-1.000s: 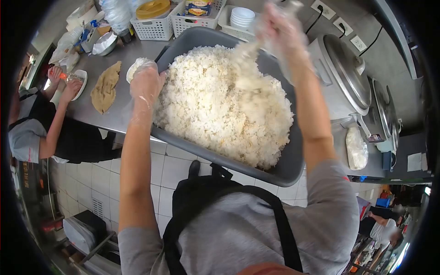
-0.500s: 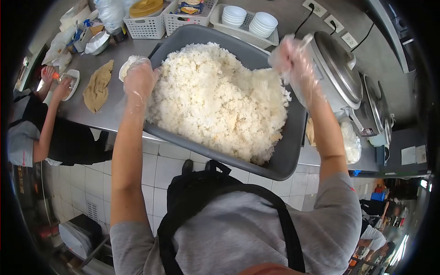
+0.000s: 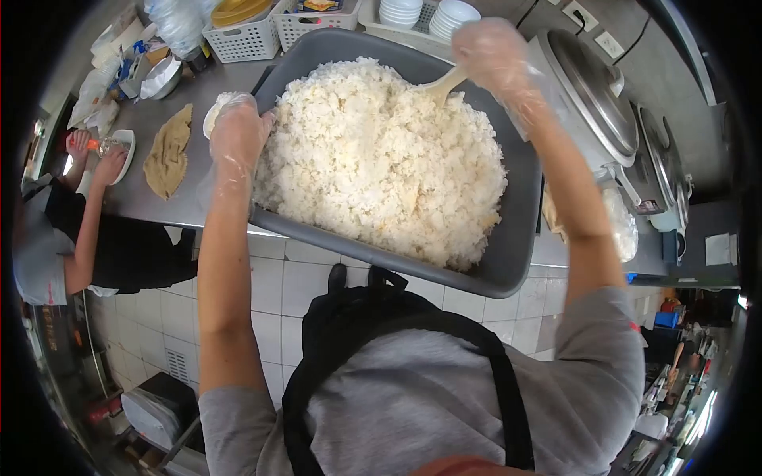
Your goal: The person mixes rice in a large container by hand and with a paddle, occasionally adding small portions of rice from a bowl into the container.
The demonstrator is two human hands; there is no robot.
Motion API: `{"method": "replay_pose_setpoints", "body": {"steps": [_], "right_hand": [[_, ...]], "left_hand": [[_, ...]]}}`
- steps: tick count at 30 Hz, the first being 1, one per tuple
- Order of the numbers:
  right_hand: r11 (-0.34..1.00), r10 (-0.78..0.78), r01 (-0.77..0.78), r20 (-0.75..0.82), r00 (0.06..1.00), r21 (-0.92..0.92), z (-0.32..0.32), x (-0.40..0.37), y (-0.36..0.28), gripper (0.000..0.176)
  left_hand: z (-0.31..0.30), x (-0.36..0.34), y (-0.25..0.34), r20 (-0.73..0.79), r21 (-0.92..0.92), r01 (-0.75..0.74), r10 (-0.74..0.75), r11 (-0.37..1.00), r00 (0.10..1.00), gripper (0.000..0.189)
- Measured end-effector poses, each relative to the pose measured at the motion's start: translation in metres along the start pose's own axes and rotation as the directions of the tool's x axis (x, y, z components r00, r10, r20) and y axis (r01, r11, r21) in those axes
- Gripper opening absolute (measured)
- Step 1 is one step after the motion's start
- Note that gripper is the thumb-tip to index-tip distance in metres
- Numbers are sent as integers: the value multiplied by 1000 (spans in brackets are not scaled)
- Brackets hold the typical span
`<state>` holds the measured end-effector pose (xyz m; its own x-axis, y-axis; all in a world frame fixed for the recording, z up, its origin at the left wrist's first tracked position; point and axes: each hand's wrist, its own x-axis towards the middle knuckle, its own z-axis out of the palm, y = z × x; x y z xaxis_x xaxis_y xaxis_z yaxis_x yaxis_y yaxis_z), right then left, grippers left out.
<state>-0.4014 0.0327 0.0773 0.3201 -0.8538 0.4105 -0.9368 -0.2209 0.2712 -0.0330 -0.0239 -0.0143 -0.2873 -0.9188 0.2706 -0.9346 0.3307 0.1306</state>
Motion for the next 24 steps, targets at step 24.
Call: {"method": "replay_pose_setpoints", "body": {"steps": [24], "right_hand": [[953, -162, -95, 752, 638, 287, 76, -74, -21, 22]], "left_hand": [[-35, -118, 65, -248, -352, -296, 217, 888, 944, 73]]}}
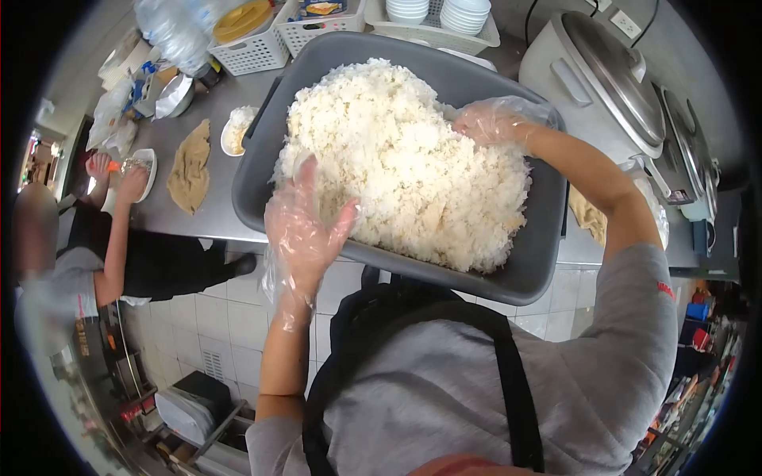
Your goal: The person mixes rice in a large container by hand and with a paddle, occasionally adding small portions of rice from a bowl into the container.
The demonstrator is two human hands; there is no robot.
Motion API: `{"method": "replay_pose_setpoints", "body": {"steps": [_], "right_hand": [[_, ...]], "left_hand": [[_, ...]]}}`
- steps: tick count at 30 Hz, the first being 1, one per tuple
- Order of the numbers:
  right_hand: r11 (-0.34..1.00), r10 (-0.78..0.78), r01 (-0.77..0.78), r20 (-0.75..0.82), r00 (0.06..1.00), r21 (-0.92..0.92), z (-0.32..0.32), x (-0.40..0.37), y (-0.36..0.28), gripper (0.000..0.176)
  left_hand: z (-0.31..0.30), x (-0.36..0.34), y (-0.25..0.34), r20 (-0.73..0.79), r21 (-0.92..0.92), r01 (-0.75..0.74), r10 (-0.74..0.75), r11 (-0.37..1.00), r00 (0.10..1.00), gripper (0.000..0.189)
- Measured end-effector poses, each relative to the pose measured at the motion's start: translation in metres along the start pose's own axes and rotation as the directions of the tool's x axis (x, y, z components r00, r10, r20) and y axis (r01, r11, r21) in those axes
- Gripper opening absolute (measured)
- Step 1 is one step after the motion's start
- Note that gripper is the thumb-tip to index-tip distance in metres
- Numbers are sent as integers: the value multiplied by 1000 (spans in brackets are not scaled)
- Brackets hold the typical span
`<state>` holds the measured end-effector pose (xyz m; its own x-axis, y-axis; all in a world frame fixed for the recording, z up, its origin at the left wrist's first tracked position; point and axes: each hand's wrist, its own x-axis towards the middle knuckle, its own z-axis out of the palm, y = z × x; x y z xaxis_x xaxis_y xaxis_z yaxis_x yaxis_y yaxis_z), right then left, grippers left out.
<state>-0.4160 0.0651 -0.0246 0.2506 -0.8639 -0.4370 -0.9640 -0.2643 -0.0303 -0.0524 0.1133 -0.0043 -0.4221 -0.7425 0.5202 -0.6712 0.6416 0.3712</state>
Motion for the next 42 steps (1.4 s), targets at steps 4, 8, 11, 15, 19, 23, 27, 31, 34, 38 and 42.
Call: {"method": "replay_pose_setpoints", "body": {"steps": [4, 8, 11, 15, 19, 23, 27, 31, 34, 38, 42], "right_hand": [[990, 1, 19, -148, 989, 138, 15, -12, 7, 17], [994, 41, -25, -148, 988, 111, -15, -50, 2, 19], [992, 125, -122, -131, 983, 28, -43, -79, -13, 22], [964, 227, -248, -191, 955, -99, -90, -131, -51, 31], [891, 257, -369, -375, 891, -264, -100, -159, -46, 26], [668, -11, -390, -533, 846, -633, -104, -174, -32, 27], [655, 93, -390, -443, 892, -647, -103, -171, -30, 26], [777, 242, -383, -324, 914, -500, -113, -166, -29, 25], [889, 330, -410, -334, 883, -203, -114, -162, -15, 24], [877, 480, -365, -545, 687, 312, -77, -153, 10, 31], [627, 761, -344, -456, 461, 699, -63, -155, 3, 40]], "left_hand": [[-4, 2, 3, 45, 71, -35, 32, 997, 998, 79], [4, 33, 34, 96, 76, -334, 326, 940, 940, 80], [38, 57, 71, 120, -68, -376, 381, 924, 917, 77], [78, 94, 94, 129, -101, -401, 411, 911, 902, 74], [106, 124, 92, -95, -133, -571, 563, 810, 821, 59], [91, 136, 122, 210, -407, -84, 183, 910, 961, 46], [106, 137, 117, 350, -543, 31, 192, 839, 917, 40], [128, 140, 113, 485, -528, 65, 239, 847, 841, 46], [153, 135, 104, 666, -590, 195, 337, 783, 665, 57], [164, 110, 113, 673, -259, -28, 201, 965, 712, 71], [151, 114, 117, 629, -430, 153, 173, 890, 758, 66]]}}
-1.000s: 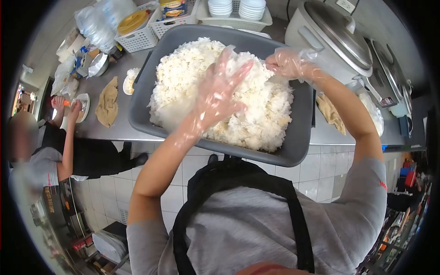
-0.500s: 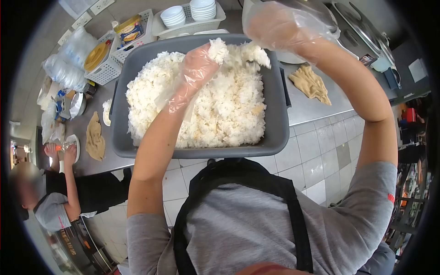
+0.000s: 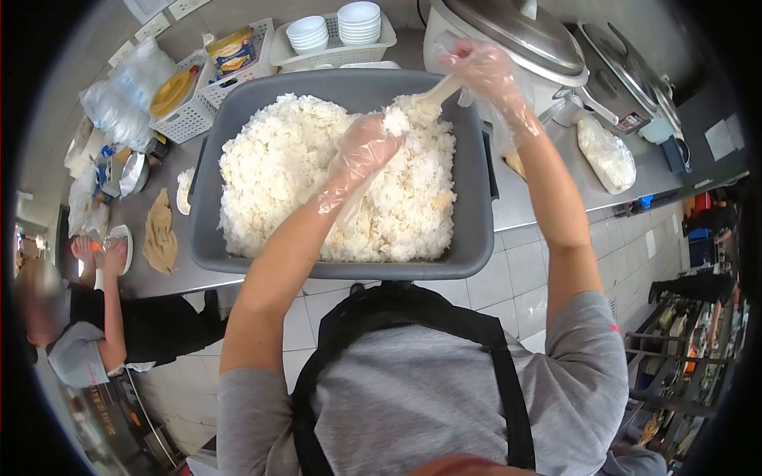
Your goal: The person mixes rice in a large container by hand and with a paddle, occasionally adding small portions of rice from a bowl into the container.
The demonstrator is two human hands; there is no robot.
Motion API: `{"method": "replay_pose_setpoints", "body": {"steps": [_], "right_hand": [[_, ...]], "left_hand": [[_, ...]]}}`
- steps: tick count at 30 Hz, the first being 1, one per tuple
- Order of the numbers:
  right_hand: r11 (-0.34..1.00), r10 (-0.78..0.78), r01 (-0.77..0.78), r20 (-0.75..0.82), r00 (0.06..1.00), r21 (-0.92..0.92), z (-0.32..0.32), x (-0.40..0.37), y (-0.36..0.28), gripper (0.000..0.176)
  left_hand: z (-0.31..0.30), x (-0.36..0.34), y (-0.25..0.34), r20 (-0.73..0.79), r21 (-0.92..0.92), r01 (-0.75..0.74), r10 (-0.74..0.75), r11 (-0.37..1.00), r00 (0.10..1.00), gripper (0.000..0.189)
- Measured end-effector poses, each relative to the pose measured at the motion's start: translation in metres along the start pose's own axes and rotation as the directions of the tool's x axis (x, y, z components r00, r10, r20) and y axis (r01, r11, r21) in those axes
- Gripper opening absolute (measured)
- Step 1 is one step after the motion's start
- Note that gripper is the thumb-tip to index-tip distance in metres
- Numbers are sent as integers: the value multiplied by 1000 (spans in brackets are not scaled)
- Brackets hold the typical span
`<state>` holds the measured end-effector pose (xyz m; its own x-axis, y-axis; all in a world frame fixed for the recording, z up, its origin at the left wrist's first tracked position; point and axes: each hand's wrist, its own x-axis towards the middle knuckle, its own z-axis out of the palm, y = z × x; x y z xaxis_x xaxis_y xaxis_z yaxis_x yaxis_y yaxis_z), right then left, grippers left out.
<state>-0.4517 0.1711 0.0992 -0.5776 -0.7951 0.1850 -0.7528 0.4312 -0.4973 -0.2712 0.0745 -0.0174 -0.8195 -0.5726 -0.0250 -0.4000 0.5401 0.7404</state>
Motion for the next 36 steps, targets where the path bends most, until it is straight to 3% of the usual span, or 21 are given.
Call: {"method": "replay_pose_setpoints", "body": {"steps": [2, 3, 5, 6, 8, 10, 11, 14, 17, 18, 19, 21, 22, 23, 24, 25, 26, 29, 32, 34, 36], "right_hand": [[987, 73, -62, -69, 995, 151, 16, 4, 26, 36], [899, 3, 37, -90, 996, 436, 27, 6, 40, 33], [474, -98, 207, -183, 978, 856, 50, 7, 64, 27], [326, -56, 155, -144, 988, 933, 57, 6, 63, 25], [1, 6, 48, -48, 999, 999, 70, 5, 59, 21], [128, 68, 141, -150, 986, 982, 61, 7, 44, 26], [190, 98, 179, -200, 975, 965, 55, 6, 35, 29], [208, 66, 184, -201, 977, 961, 16, -8, -1, 32], [10, 72, 146, -146, 987, 989, 8, -11, -24, 35], [-52, 88, 135, -130, 988, 989, 4, -17, -33, 35], [15, 97, 167, -168, 981, 986, 1, -24, -42, 35], [146, 106, 231, -248, 963, 962, -8, -34, -56, 34], [199, 60, 252, -269, 961, 947, -14, -31, -57, 34], [251, 17, 273, -287, 958, 929, -21, -27, -52, 34], [302, -23, 293, -300, 954, 907, -27, -26, -50, 34], [211, -98, 207, -190, 977, 955, -35, -34, -53, 32], [222, -177, 246, -209, 962, 943, -36, -34, -48, 31], [179, -429, 331, -229, 874, 926, -29, -35, -45, 30], [151, -370, 265, -194, 909, 953, -36, -46, -66, 33], [145, -419, 244, -164, 893, 959, -42, -40, -73, 33], [166, -306, 275, -216, 927, 947, -44, -38, -88, 30]], "left_hand": [[-1, 1, 9, -172, -160, -54, 26, 986, 985, 69], [2, 1, 14, -256, -234, -92, 29, 968, 966, 71], [12, 7, 25, -265, -3, -78, 74, 997, 961, 83], [13, 7, 32, -263, 114, -69, 97, 991, 960, 89], [19, -8, 37, -23, 250, -113, 123, 962, 992, 101], [15, -21, 44, 204, 376, -186, 114, 908, 972, 113], [26, -18, 26, -59, 396, -332, 385, 856, 921, 92], [-7, -20, 49, -220, 619, -460, 704, 636, 676, 60], [1, -2, 44, -177, 697, -462, 755, 549, 631, 32], [15, 13, 22, -290, 365, -582, 682, 727, 671, 28], [36, 32, -10, -363, -25, -627, 577, 779, 731, 24], [39, 31, -29, -400, -58, -681, 608, 730, 686, 17], [27, 11, -27, -346, 299, -687, 746, 662, 569, 15], [17, -4, -21, -228, 612, -613, 854, 499, 468, 13], [5, -14, -9, -312, 579, -592, 823, 561, 475, 12], [-8, -23, 6, -391, 541, -571, 785, 618, 479, 11], [-21, -29, 20, -468, 497, -549, 740, 672, 482, 10], [-50, -31, 64, -519, 296, -696, 722, 654, 458, 12], [-52, -22, 36, -384, 3, -698, 646, 716, 660, 15], [-64, -34, 8, -237, 176, -691, 712, 701, 661, 11], [-83, -49, -20, -70, 364, -662, 728, 655, 682, 9]]}}
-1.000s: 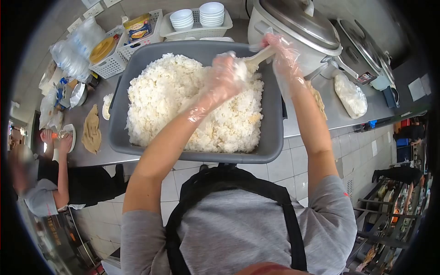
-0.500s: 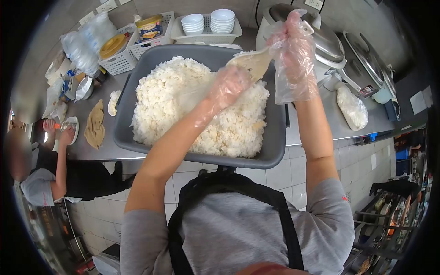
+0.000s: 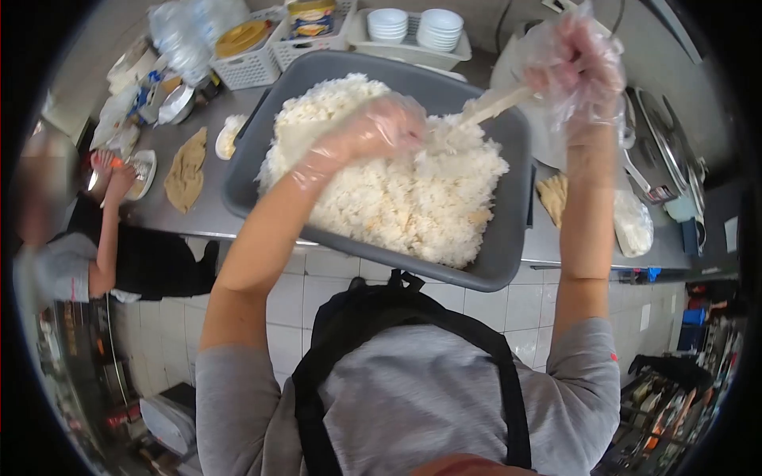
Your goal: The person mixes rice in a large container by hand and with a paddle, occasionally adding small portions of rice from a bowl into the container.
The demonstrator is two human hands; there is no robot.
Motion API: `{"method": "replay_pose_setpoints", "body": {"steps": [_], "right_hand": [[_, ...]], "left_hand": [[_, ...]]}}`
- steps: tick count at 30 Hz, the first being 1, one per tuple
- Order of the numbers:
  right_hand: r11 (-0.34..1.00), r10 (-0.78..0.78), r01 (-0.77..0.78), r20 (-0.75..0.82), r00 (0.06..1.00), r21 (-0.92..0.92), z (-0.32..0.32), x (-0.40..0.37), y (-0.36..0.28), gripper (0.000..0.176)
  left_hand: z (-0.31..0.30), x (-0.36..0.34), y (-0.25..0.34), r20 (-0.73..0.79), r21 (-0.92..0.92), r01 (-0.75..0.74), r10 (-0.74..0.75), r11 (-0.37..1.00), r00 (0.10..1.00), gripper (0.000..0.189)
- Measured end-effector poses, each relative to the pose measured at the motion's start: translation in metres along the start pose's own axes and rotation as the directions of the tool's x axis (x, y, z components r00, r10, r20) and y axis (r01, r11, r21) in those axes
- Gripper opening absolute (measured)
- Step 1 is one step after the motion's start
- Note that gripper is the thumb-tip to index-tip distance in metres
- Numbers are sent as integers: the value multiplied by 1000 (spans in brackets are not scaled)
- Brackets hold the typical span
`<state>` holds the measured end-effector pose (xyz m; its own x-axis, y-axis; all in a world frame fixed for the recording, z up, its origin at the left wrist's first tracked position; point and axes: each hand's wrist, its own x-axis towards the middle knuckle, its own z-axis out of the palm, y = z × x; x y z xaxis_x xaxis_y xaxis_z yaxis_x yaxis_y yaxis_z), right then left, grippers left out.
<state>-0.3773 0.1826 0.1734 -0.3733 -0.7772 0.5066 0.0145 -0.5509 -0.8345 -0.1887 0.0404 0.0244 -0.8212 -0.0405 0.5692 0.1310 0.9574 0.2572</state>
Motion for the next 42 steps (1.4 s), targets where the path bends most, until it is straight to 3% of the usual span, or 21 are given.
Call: {"method": "replay_pose_setpoints", "body": {"steps": [1, 3, 8, 10, 12, 13, 15, 17, 19, 21, 23, 25, 28, 29, 30, 32, 33, 36, 38, 40, 42], "right_hand": [[987, -81, 31, 324, 943, 158, 12, 1, -5, 21], [975, -50, -23, 320, 946, 221, 55, 0, -16, 26], [947, 8, -148, 442, 897, 284, 140, 5, 6, 26], [932, 41, -216, 507, 861, 291, 151, 1, 74, 22], [942, 328, -222, 544, 772, -252, 163, 7, 157, 31], [690, 554, -128, 406, 727, -712, 169, 12, 187, 35], [792, 610, -509, 428, 667, -337, 130, -5, 158, 38], [817, 576, -553, 244, 780, -162, 94, -14, 152, 52], [800, 575, -537, 85, 814, -266, 67, -6, 127, 44], [820, 534, -454, 182, 825, -348, 40, 11, 120, 36], [903, 430, -360, 450, 783, -237, 38, 29, 111, 34], [942, 328, -304, 573, 751, -141, 54, 44, 94, 34], [981, 163, -195, 587, 793, -10, 109, 58, 98, 39], [989, 140, -146, 568, 811, -36, 125, 56, 118, 42], [993, 117, -98, 548, 829, -64, 141, 54, 138, 46], [920, 247, -61, 451, 858, -388, 160, 42, 242, 51], [828, 310, -54, 376, 873, -558, 181, 38, 245, 54], [643, 684, -334, 320, 655, -690, 160, 42, 197, 55], [747, 530, -280, 287, 798, -603, 120, 48, 214, 53], [839, 462, -376, 149, 874, -393, 92, 26, 171, 47], [824, 427, -321, 138, 894, -466, 37, 44, 190, 36]], "left_hand": [[-20, -10, -4, 94, 89, 118, -127, 989, 987, 8], [-56, -40, -7, -121, -90, 278, -288, 956, 950, 12], [-93, -110, -13, -354, 60, 611, -556, 789, 752, 14], [-85, -140, -15, -415, 230, 613, -494, 756, 764, 15], [-79, -151, -15, -416, 337, 596, -453, 729, 788, 18], [-80, -155, -15, -381, 373, 572, -441, 731, 812, 19], [-81, -157, -17, -381, 415, 544, -403, 729, 832, 20], [-79, -156, -17, -408, 435, 523, -357, 733, 840, 20], [-78, -158, -23, -505, 486, 531, -272, 694, 819, 22], [-74, -159, -27, -578, 496, 594, -270, 634, 770, 26], [-67, -158, -28, -631, 459, 700, -355, 547, 690, 31], [-65, -160, -31, -622, 483, 713, -373, 508, 688, 36], [-67, -166, -34, -600, 523, 700, -374, 486, 708, 39], [-69, -167, -36, -593, 535, 692, -368, 484, 716, 39], [-69, -166, -38, -588, 516, 750, -466, 413, 661, 38], [-64, -163, -35, -561, 477, 843, -651, 249, 511, 38], [-65, -165, -33, -536, 470, 848, -683, 245, 495, 38], [-65, -163, -25, -501, 445, 869, -744, 217, 442, 36], [-67, -159, -26, -522, 439, 877, -740, 192, 424, 35], [-64, -165, -28, -549, 445, 866, -694, 229, 466, 38], [-62, -168, -31, -561, 449, 858, -669, 249, 488, 39]]}}
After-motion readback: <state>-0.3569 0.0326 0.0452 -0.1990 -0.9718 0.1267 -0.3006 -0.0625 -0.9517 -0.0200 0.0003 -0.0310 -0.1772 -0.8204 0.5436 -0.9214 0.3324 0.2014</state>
